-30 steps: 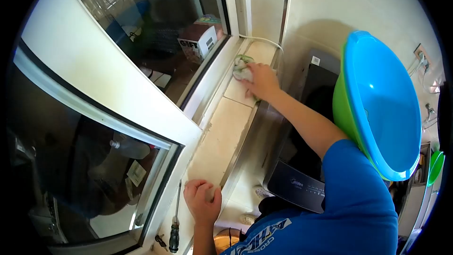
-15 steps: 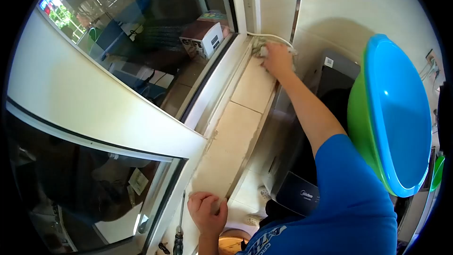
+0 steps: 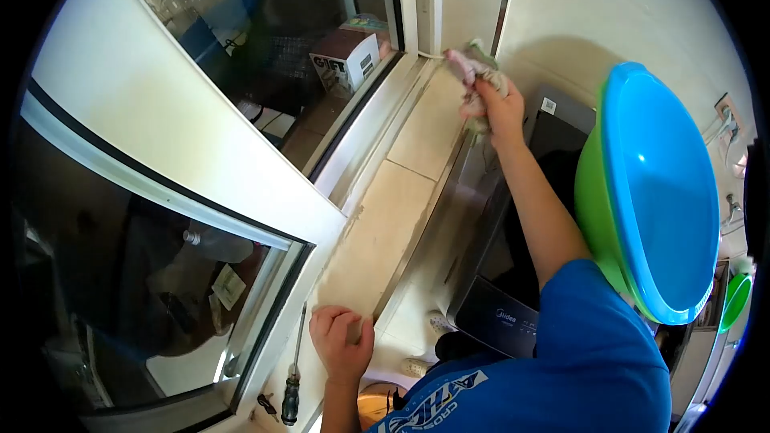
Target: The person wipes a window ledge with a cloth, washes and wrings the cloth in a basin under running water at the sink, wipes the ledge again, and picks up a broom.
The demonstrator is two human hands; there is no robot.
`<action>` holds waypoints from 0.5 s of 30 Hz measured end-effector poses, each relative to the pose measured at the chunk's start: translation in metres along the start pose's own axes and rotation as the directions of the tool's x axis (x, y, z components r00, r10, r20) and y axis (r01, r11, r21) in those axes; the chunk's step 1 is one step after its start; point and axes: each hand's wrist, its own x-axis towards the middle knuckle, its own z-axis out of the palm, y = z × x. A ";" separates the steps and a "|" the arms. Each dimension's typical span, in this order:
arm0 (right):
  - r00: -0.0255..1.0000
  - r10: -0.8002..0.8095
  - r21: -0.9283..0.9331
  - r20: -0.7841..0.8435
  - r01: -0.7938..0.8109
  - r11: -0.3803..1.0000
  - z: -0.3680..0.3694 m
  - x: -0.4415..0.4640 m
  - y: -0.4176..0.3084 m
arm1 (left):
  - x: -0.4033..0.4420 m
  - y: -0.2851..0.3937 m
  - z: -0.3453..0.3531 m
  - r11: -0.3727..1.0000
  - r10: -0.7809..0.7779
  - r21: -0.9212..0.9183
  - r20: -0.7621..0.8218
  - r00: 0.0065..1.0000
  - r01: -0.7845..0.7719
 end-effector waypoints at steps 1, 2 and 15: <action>0.994 -0.081 -0.157 -0.072 0.069 0.985 -0.008 0.014 0.006 | -0.001 0.000 0.001 1.000 -0.009 -0.003 -0.001 1.000 0.009; 0.977 -0.173 -0.313 -0.128 0.125 0.941 -0.005 0.018 0.005 | -0.001 -0.001 0.001 1.000 -0.013 -0.004 -0.007 1.000 0.013; 0.975 -0.160 -0.985 0.158 0.144 -0.095 0.023 0.067 0.057 | 0.002 0.001 -0.001 0.999 -0.045 0.009 0.003 0.999 0.045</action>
